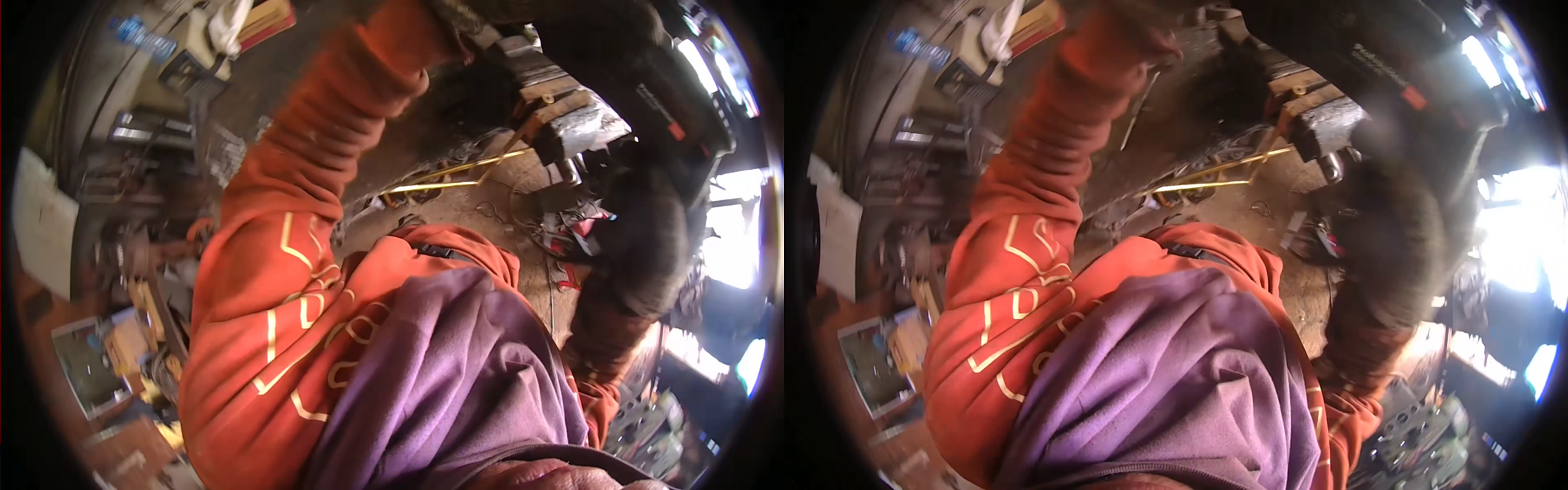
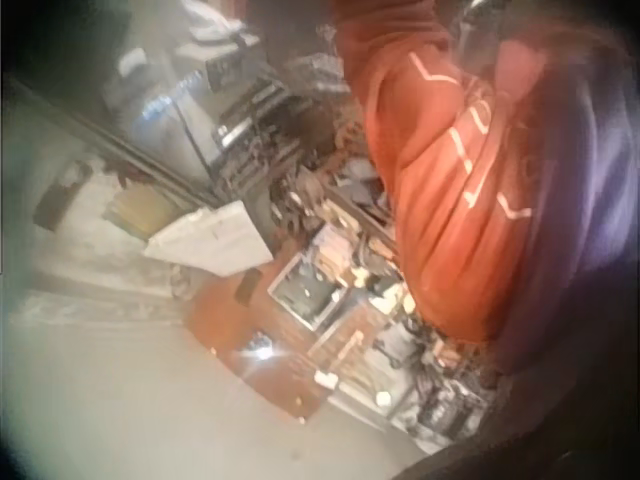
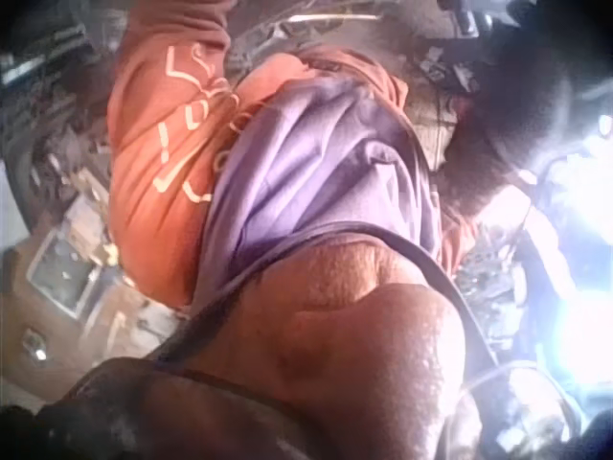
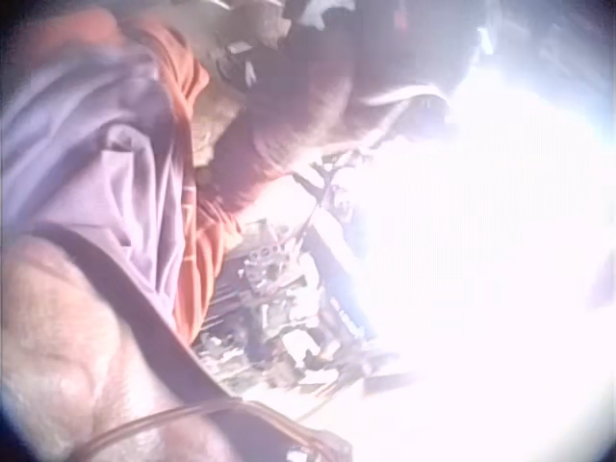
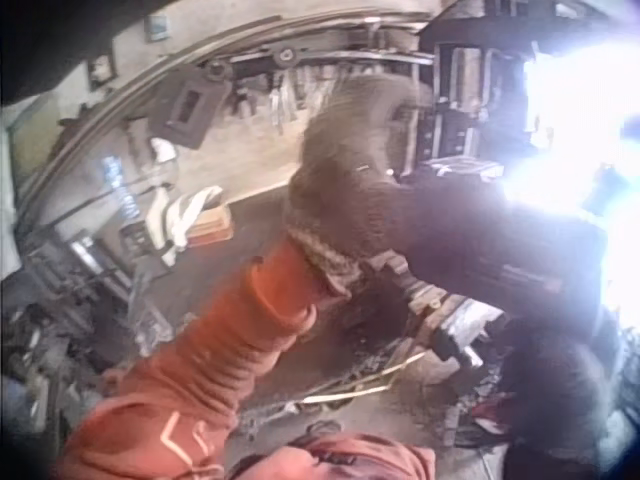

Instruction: The person uses a tap and handle to cut threads into the end of a metal rod that is held in a vise. They rotate the tool repeatedly to create the threads and then remove the rod from the vise.

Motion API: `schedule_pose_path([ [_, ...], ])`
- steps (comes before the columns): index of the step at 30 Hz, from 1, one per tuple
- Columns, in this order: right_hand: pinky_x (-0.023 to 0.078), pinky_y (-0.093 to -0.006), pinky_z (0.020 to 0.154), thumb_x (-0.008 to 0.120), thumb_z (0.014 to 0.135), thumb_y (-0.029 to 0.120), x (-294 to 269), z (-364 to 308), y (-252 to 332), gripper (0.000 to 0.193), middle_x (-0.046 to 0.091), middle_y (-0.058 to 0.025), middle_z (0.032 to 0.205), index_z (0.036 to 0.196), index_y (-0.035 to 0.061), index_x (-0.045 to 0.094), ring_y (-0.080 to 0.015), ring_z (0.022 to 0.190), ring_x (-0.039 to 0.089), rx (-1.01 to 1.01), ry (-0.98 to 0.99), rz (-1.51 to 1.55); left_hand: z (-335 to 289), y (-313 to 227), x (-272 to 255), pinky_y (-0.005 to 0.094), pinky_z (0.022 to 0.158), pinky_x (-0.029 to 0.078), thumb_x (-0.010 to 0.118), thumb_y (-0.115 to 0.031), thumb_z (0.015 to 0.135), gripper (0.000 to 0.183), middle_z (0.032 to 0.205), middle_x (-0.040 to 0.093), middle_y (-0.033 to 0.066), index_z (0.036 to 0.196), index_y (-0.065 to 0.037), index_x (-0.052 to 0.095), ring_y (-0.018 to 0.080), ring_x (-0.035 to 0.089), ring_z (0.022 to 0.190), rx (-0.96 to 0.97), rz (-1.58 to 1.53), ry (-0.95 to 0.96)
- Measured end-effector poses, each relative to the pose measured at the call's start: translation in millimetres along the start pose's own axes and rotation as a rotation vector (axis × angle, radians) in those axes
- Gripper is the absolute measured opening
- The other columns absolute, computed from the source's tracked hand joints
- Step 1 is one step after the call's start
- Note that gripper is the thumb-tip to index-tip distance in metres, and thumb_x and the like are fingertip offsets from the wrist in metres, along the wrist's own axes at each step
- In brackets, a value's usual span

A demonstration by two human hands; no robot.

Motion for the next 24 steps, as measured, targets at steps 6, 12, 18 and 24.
schedule_pose_path([
  [6,0.056,-0.0308,0.073,0.08,0.085,0.007,67,-49,-68,0.06,0.071,-0.0159,0.113,0.138,0.0019,0.053,-0.0197,0.087,0.068,0.071,0.067,0.295,-76,21,-23,0.0362,0.087,0.061,0.089,-0.031,0.085,0.043,0.107,0.076,0.0077,0.115,-0.008,0.07,0.0194,0.073,0.096,-0.143,-0.147,-0.372],
  [12,0.054,-0.0399,0.102,0.088,0.083,0.015,117,-90,-95,0.074,0.067,-0.0168,0.133,0.147,0.0043,0.053,-0.0279,0.118,0.068,0.113,0.777,0.473,-166,-2,-95,0.0381,0.09,0.06,0.087,-0.036,0.086,0.042,0.107,0.075,0.0086,0.113,-0.009,0.07,0.0206,0.072,0.098,-0.17,-0.24,-0.797],
  [18,0.058,-0.044,0.084,0.061,0.102,0.023,206,-21,-200,0.033,0.071,-0.0165,0.115,0.131,0.0086,0.066,-0.0367,0.103,0.072,-0.448,0.972,-0.451,-225,-23,-119,0.0321,0.066,0.058,0.084,-0.044,0.088,0.043,0.085,0.072,0.0043,0.103,-0.006,0.071,0.0176,0.068,0.069,-0.664,0.064,-1.166],
  [24,0.033,-0.0591,0.12,0.061,0.095,0.016,304,0,-289,0.04,0.064,-0.0077,0.14,0.136,0.0186,0.064,-0.0327,0.141,0.053,-0.746,1.43,-0.958,-293,36,-169,0.0345,0.066,0.054,0.075,-0.058,0.09,0.053,0.084,0.073,0.0058,0.101,-0.006,0.074,0.0167,0.068,0.068,-0.988,0.305,-1.11],
])
Point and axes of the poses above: each hand's wrist, its own z-axis towards the middle knuckle, its own x-axis out of the palm, y = z × x, the point moved 3 cm from there along z, towards the middle knuckle
